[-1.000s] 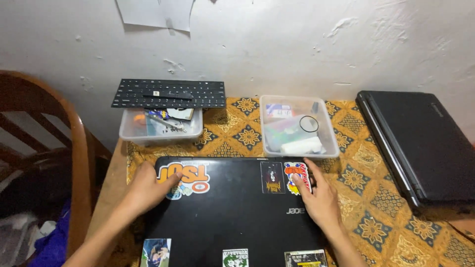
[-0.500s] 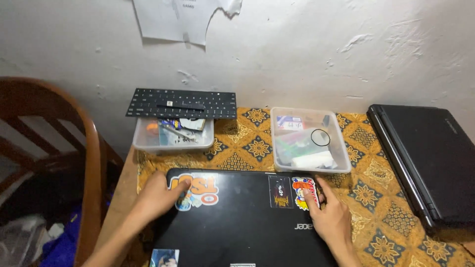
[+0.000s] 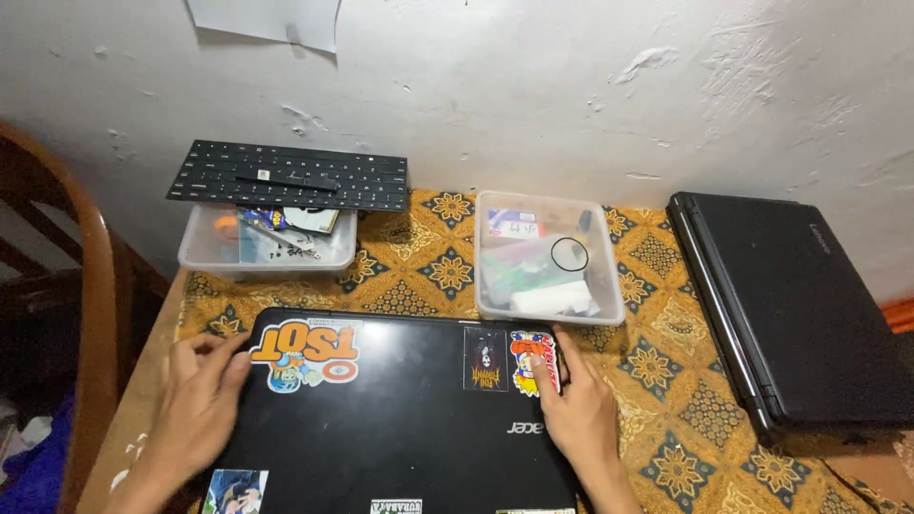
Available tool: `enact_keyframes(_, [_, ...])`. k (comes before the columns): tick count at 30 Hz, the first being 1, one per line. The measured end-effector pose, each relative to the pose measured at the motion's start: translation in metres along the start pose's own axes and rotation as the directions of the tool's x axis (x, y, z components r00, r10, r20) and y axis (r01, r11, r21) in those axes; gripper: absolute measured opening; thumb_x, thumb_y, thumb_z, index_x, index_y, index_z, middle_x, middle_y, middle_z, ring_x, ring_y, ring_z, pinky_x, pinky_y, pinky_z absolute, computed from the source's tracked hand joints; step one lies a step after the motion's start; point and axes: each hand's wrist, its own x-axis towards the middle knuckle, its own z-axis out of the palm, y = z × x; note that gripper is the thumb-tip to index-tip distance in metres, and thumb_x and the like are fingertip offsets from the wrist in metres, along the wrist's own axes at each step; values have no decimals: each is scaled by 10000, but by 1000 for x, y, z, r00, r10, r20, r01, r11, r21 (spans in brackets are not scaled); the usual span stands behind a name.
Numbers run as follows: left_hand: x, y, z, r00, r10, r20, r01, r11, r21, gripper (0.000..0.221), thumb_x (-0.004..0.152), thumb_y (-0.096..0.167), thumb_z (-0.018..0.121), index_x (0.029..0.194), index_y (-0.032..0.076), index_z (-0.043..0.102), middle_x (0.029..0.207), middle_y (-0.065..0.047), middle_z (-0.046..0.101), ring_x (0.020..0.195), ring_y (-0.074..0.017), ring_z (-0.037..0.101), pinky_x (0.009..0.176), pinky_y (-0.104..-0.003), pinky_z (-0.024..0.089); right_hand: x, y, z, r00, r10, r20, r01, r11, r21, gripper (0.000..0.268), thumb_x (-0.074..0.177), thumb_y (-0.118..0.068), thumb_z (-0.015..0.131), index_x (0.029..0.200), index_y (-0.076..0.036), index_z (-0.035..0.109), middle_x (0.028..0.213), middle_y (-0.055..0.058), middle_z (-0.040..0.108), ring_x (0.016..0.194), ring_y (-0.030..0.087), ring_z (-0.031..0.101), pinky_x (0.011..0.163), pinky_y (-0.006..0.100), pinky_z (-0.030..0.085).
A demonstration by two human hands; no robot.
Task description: The person is organizing an electronics repair workspace by moving laptops, power cables, and containers of small parts to clear the main work area.
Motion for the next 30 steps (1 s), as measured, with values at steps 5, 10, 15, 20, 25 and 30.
enact_keyframes(5, [-31,-2,-33,999,0,-36,14,913,407,508,975,571,343,1454,507,502,1440,-69,501,1242,-424,490,1024,-598,406,-7,5,1,1000,-14,7,14,999,-32,685,900,-631,455,1536,-376,458,1436,37,622,1148,336,683,919,490,570])
enact_keyframes(10, [-39,-11,-56,990,-135,36,89,809,581,661,926,646,302,1574,516,262,1583,-65,364,1380,-389,414,1096,-577,386,-5,6,6,999,-46,-24,45,999,-31,709,905,-639,456,1537,-318,460,1480,104,569,1287,400,590,1079,555,478])
enact_keyframes(15, [-34,-32,-62,961,-274,19,202,752,627,700,920,698,240,1597,533,170,1667,-117,244,1407,-451,350,1133,-574,310,-5,4,6,997,-68,-31,66,997,-43,737,907,-649,449,1540,-272,458,1476,138,564,1329,400,556,1106,540,448])
enact_keyframes(20, [-3,31,-74,956,260,-133,-114,754,647,680,863,420,616,1428,51,530,1552,-256,443,1298,-470,496,968,-643,475,-7,3,4,996,-83,-32,82,996,-36,723,908,-602,493,1560,-295,432,1475,123,570,1313,399,560,1079,533,446])
enact_keyframes(25, [38,77,-27,873,486,33,-476,835,278,473,982,366,548,1360,84,573,1384,-136,562,1224,-308,544,993,-501,449,-11,-3,1,999,-48,3,48,998,-37,738,905,-617,480,1574,-314,402,1530,105,514,1366,392,515,1114,542,428])
enact_keyframes(30, [47,93,11,808,590,-13,-583,802,132,320,975,355,621,1162,101,674,1089,-80,620,1017,-294,539,840,-419,415,-6,2,4,996,-69,-47,68,997,-21,708,899,-613,504,1532,-299,470,1473,81,584,1335,343,558,1059,512,467])
